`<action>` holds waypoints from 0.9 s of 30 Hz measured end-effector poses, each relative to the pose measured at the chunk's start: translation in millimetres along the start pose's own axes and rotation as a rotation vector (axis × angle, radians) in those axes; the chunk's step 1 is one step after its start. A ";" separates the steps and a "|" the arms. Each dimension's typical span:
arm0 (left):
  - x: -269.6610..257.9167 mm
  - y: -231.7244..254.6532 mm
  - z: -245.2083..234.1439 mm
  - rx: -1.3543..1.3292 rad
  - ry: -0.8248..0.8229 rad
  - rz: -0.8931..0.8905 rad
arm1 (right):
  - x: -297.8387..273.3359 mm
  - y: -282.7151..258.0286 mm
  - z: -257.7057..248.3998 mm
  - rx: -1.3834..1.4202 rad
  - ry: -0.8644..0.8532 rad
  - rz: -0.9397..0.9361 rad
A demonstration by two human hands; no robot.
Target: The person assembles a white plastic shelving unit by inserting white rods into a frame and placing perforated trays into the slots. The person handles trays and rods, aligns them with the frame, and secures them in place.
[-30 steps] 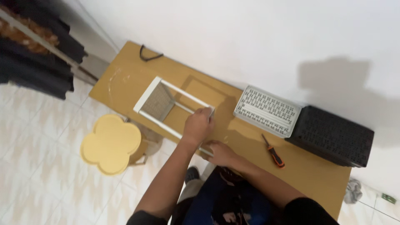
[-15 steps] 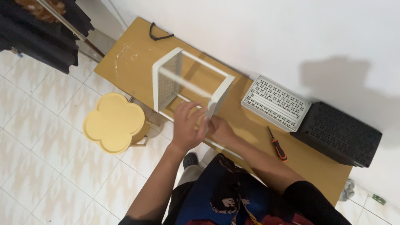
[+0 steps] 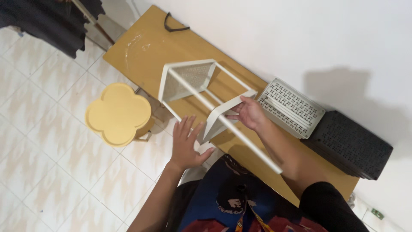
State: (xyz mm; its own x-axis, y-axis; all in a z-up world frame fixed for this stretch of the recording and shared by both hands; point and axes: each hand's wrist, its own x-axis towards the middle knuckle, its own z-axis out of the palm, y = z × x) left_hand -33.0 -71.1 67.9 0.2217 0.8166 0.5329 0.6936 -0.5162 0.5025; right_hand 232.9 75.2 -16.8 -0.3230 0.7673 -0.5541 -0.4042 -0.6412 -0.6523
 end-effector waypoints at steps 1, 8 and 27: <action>3.8 2.5 1.1 0.011 -0.015 0.016 | -1.0 4.5 -1.7 0.066 -0.078 0.005; 21.4 11.3 1.6 0.055 -0.082 0.121 | -3.2 48.7 -23.7 0.473 -0.364 0.012; 32.0 26.6 50.5 0.056 -0.286 0.049 | -63.4 82.8 -161.9 0.288 -0.140 0.086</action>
State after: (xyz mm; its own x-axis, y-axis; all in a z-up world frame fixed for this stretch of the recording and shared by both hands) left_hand 27.1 -45.7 64.0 0.4350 0.8346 0.3380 0.7123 -0.5485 0.4379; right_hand 358.5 -28.6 -119.5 -0.4731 0.7174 -0.5114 -0.5893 -0.6892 -0.4217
